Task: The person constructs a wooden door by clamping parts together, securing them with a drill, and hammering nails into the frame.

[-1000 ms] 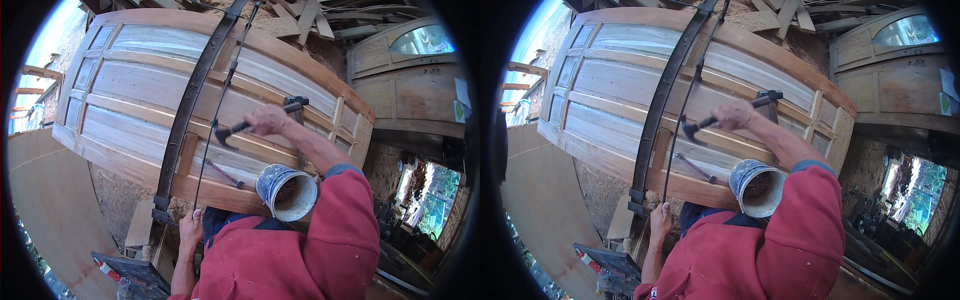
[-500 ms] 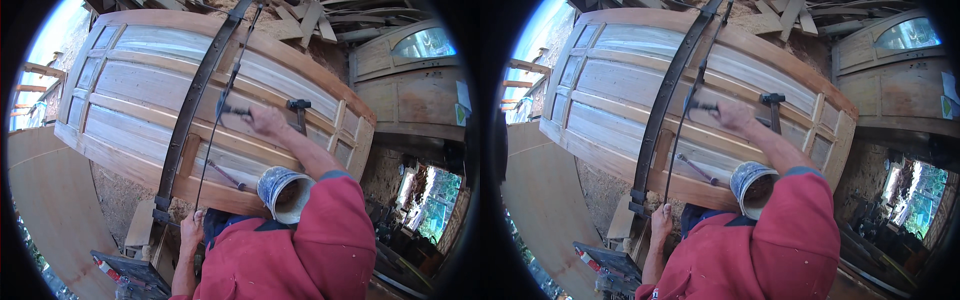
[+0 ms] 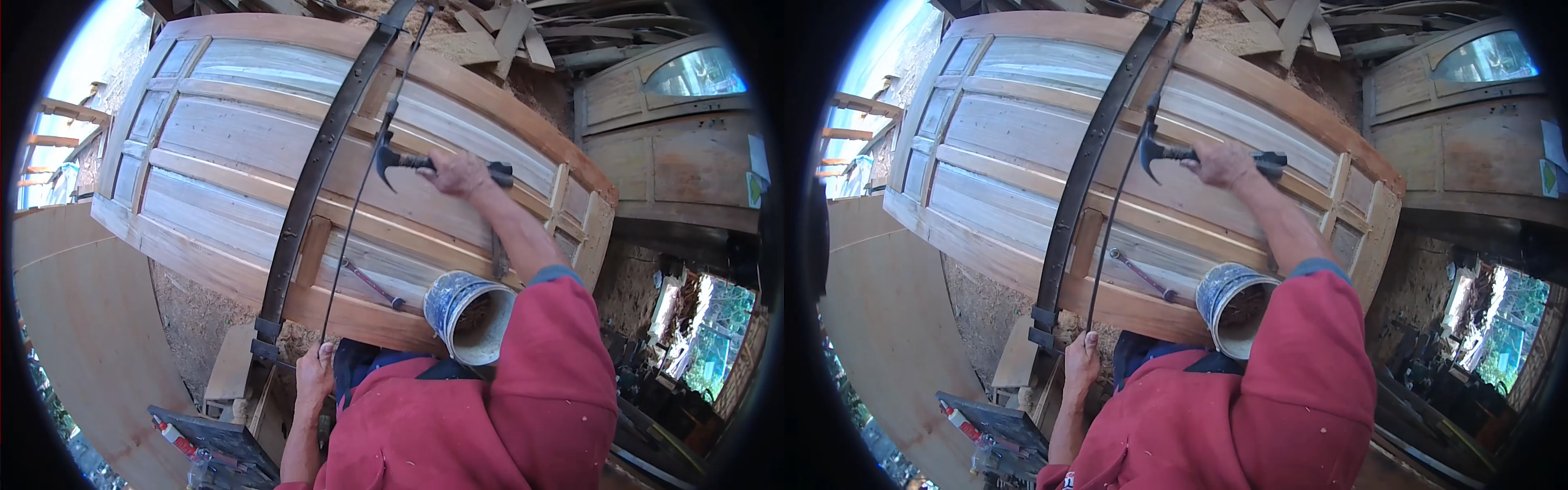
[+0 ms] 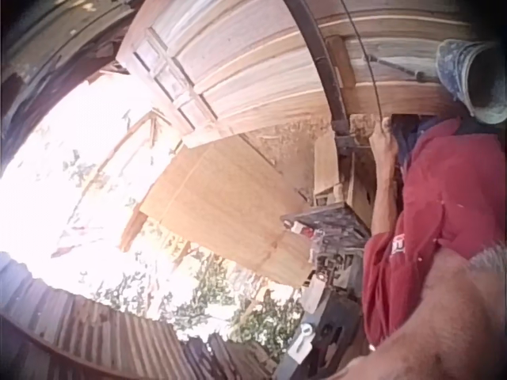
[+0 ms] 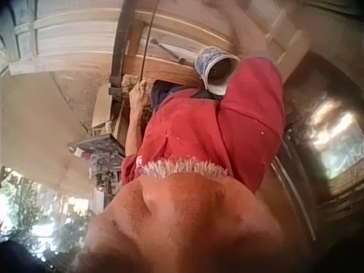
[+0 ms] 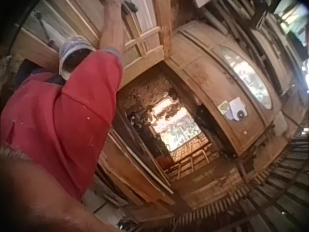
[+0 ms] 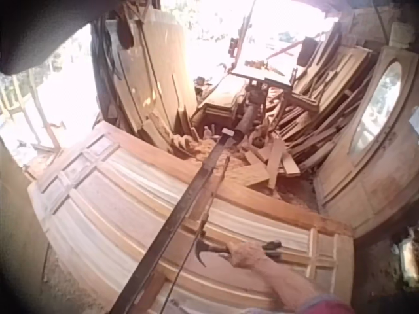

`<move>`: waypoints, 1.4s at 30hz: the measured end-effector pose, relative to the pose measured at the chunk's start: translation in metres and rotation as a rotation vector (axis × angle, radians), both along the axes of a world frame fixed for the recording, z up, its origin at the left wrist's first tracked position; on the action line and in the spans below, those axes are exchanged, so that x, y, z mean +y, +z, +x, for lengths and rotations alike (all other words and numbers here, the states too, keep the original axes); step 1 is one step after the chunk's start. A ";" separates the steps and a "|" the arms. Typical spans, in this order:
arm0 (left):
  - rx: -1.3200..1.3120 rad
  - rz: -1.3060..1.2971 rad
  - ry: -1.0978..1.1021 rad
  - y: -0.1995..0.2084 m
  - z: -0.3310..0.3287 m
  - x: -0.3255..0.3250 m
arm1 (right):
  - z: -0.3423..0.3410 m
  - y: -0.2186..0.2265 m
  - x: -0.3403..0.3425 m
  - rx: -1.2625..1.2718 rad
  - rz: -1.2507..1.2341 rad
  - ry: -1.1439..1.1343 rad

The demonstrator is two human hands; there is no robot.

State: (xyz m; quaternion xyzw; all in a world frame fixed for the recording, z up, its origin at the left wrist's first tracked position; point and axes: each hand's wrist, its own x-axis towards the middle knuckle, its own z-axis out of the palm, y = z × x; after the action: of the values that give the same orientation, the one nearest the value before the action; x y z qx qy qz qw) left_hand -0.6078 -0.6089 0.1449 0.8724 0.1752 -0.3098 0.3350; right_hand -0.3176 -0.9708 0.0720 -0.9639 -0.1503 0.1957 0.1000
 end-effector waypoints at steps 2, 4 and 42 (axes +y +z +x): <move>0.006 -0.003 -0.004 0.002 0.001 0.001 | -0.012 -0.002 0.010 -0.115 0.058 -0.039; 0.009 0.004 -0.013 -0.002 -0.001 0.001 | -0.016 0.017 0.020 -0.009 0.010 0.198; 0.008 -0.006 0.019 -0.001 -0.003 0.001 | -0.026 0.008 0.016 0.100 0.014 0.214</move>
State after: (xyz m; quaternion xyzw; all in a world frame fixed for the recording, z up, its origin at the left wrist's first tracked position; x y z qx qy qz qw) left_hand -0.6111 -0.6081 0.1440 0.8685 0.1838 -0.3106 0.3397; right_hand -0.3436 -0.9547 0.0802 -0.9306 -0.2486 0.2521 0.0925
